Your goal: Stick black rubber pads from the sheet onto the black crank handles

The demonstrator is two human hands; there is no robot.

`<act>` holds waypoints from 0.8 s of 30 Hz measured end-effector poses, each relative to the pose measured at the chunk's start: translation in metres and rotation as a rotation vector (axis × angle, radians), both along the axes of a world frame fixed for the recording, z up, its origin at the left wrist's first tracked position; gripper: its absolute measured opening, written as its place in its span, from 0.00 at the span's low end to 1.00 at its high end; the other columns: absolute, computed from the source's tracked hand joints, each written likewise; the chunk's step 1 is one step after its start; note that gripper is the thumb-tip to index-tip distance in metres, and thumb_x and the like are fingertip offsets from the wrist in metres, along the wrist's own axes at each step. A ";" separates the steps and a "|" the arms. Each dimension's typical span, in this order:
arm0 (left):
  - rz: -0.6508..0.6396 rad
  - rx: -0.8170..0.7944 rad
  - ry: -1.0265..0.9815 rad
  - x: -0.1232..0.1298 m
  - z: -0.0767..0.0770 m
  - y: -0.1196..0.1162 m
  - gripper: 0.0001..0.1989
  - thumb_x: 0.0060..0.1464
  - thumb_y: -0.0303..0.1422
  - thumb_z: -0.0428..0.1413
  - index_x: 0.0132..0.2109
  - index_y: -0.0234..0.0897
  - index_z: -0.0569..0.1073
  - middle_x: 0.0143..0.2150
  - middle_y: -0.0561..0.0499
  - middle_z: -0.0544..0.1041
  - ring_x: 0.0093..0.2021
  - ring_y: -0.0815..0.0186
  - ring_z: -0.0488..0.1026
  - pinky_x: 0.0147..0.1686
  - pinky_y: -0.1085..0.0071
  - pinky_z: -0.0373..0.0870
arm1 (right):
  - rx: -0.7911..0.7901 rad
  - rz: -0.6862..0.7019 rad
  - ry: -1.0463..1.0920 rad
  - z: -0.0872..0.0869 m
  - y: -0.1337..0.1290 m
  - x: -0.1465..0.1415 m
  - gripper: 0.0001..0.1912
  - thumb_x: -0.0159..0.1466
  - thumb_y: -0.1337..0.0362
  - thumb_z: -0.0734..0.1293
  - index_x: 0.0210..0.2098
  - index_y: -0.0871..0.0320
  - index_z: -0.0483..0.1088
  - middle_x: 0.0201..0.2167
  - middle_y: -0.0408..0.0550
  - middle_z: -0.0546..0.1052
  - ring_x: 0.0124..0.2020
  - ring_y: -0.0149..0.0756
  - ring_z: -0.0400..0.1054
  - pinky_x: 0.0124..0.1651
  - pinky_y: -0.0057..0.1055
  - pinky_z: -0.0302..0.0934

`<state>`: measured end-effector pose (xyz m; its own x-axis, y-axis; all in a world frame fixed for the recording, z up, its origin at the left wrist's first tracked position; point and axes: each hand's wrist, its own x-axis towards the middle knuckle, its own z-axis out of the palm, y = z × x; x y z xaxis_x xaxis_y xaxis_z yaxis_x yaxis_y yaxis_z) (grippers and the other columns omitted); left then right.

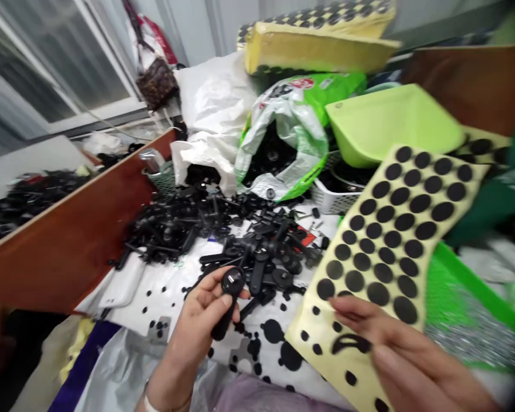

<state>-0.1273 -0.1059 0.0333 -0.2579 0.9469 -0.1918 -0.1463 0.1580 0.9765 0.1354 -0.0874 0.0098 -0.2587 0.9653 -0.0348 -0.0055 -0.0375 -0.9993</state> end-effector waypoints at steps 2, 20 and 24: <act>-0.173 0.012 -0.051 0.023 0.004 0.003 0.22 0.51 0.34 0.59 0.54 0.33 0.67 0.36 0.44 0.78 0.25 0.71 0.71 0.28 0.75 0.68 | -0.217 0.052 0.157 0.017 0.005 -0.008 0.08 0.59 0.58 0.67 0.26 0.54 0.69 0.55 0.47 0.68 0.56 0.50 0.61 0.53 0.44 0.60; -0.488 0.002 0.029 0.066 -0.001 0.009 0.25 0.56 0.33 0.55 0.60 0.39 0.63 0.54 0.43 0.73 0.49 0.58 0.71 0.49 0.66 0.68 | -0.361 0.072 0.337 0.036 0.021 -0.016 0.07 0.57 0.60 0.68 0.26 0.56 0.71 0.51 0.49 0.70 0.60 0.45 0.54 0.62 0.45 0.43; -0.474 0.011 0.073 0.066 -0.001 0.011 0.25 0.56 0.31 0.54 0.61 0.38 0.62 0.54 0.43 0.73 0.51 0.59 0.71 0.51 0.67 0.67 | -0.387 0.069 0.356 0.038 0.018 -0.014 0.07 0.56 0.60 0.69 0.24 0.56 0.71 0.50 0.49 0.71 0.59 0.47 0.56 0.62 0.47 0.43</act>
